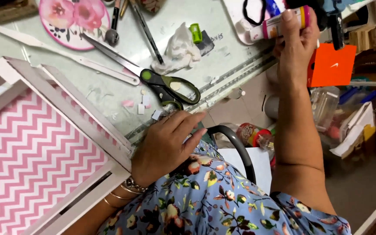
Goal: The person is decorating a small wooden crate by applying glue to its edges and attaching small decorative pieces.
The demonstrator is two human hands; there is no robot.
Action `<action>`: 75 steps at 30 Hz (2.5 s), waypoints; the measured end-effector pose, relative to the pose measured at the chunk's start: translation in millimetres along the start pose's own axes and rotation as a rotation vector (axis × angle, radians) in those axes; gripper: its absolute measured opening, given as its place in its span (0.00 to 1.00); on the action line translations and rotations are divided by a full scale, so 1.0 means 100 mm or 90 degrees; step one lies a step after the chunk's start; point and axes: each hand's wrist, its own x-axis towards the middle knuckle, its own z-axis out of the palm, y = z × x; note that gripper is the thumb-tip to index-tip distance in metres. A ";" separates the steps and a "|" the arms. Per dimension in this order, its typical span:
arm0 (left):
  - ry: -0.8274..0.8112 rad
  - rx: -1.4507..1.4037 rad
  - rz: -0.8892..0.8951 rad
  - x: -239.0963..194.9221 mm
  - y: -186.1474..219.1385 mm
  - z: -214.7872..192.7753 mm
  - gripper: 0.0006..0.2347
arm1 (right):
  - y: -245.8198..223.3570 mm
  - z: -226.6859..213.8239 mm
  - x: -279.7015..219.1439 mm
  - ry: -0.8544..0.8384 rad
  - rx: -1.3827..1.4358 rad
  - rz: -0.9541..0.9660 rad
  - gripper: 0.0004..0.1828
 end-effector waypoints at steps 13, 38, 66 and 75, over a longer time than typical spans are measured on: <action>0.008 0.003 0.026 -0.07 -0.08 0.03 0.11 | -0.12 -0.06 0.07 -0.194 -0.163 -0.177 0.18; 0.044 -0.025 0.032 -0.11 -0.11 0.06 0.08 | -0.16 -0.04 0.06 -0.266 -0.228 -0.245 0.14; 0.062 -0.092 -0.075 0.02 -0.02 0.16 0.27 | -0.32 0.35 -1.10 -0.247 0.716 0.447 0.15; 0.072 -0.347 -0.042 0.35 0.13 0.33 0.17 | -0.23 0.31 -1.45 -0.351 0.641 0.651 0.21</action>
